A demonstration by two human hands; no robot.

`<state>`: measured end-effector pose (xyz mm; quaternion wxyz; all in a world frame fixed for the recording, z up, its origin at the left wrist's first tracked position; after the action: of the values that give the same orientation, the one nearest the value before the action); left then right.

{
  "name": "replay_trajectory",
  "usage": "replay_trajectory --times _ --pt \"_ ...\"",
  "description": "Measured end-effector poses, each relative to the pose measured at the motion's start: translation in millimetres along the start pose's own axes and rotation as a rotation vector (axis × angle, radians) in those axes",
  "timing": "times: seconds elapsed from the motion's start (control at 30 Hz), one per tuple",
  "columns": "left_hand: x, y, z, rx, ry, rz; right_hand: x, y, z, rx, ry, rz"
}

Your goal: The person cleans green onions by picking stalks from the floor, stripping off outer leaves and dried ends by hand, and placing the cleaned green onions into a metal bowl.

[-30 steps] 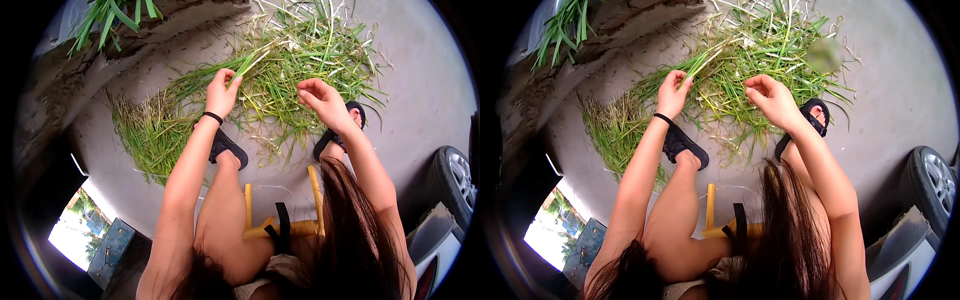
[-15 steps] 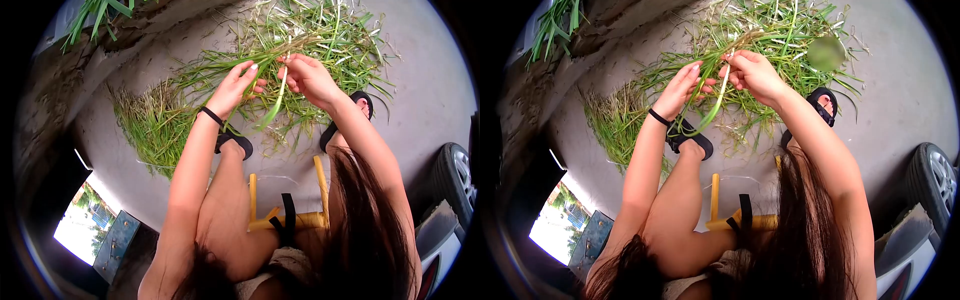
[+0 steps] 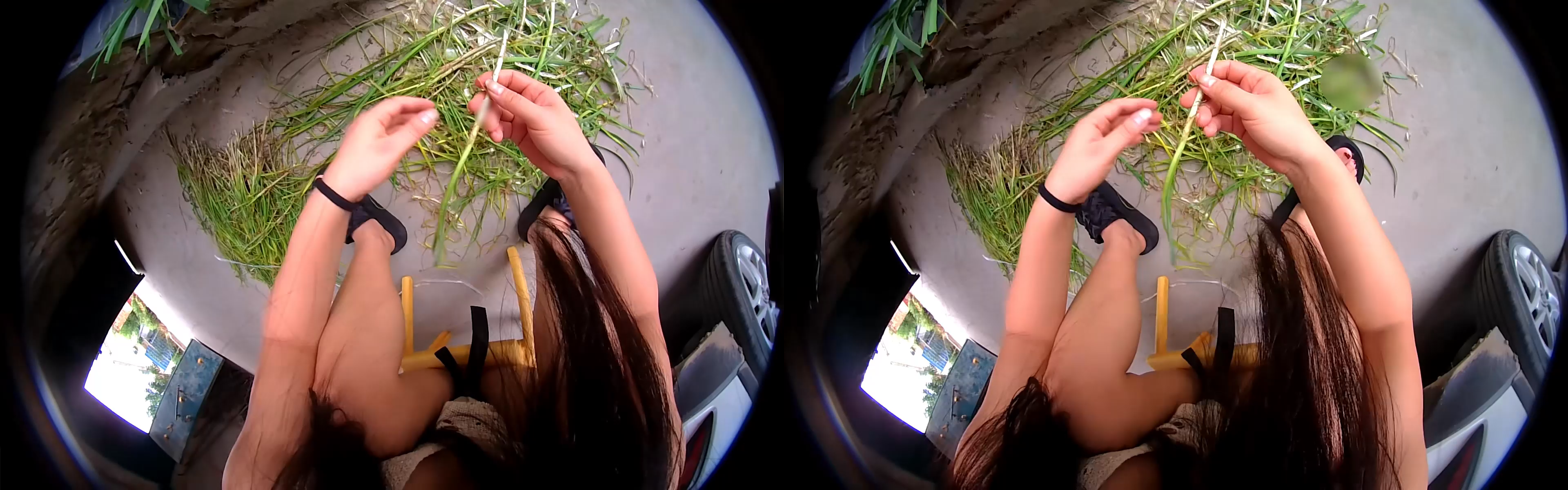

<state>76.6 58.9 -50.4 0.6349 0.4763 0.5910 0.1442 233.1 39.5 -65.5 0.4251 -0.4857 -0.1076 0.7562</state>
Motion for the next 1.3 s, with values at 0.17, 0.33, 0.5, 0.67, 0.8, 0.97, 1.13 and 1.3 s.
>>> replay_trajectory --times 0.17,0.33,0.5,0.67,0.8,0.97,1.13,1.3 --pt "-24 -4 47 -0.267 -0.147 -0.215 -1 -6 -10 0.015 0.149 -0.090" --pt "-20 -8 44 -0.555 -0.078 -0.237 -14 0 -12 -0.443 0.118 -0.082" --pt "-18 -15 40 -0.475 -0.027 -0.165 -23 14 3 -0.489 0.023 -0.076" --pt "-20 1 36 -0.436 -0.051 -0.165 -16 -5 -11 -0.583 0.164 -0.270" --pt "-27 2 49 -0.604 -0.214 -0.237 -16 -35 -35 -0.563 0.331 -0.352" --pt "-38 4 54 -0.686 -0.311 -0.325 -12 -79 -105 -0.387 0.669 -0.563" --pt "-34 -3 58 -0.739 -0.316 -0.347 -22 -90 -141 -0.477 0.872 -0.673" --pt "-24 -2 64 -0.733 -0.257 -0.328 -27 -55 -104 -0.822 0.828 -0.639"
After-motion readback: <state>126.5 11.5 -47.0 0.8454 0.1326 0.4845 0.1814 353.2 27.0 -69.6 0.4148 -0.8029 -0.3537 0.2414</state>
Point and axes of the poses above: each hand's wrist, its own x-axis towards the middle knuckle, its own z-axis out of the palm, y = z × x, the point moved 8 cm from there along x, towards the middle knuckle, and after that the axes turned 12 degrees about y, right-handed, at the moved point
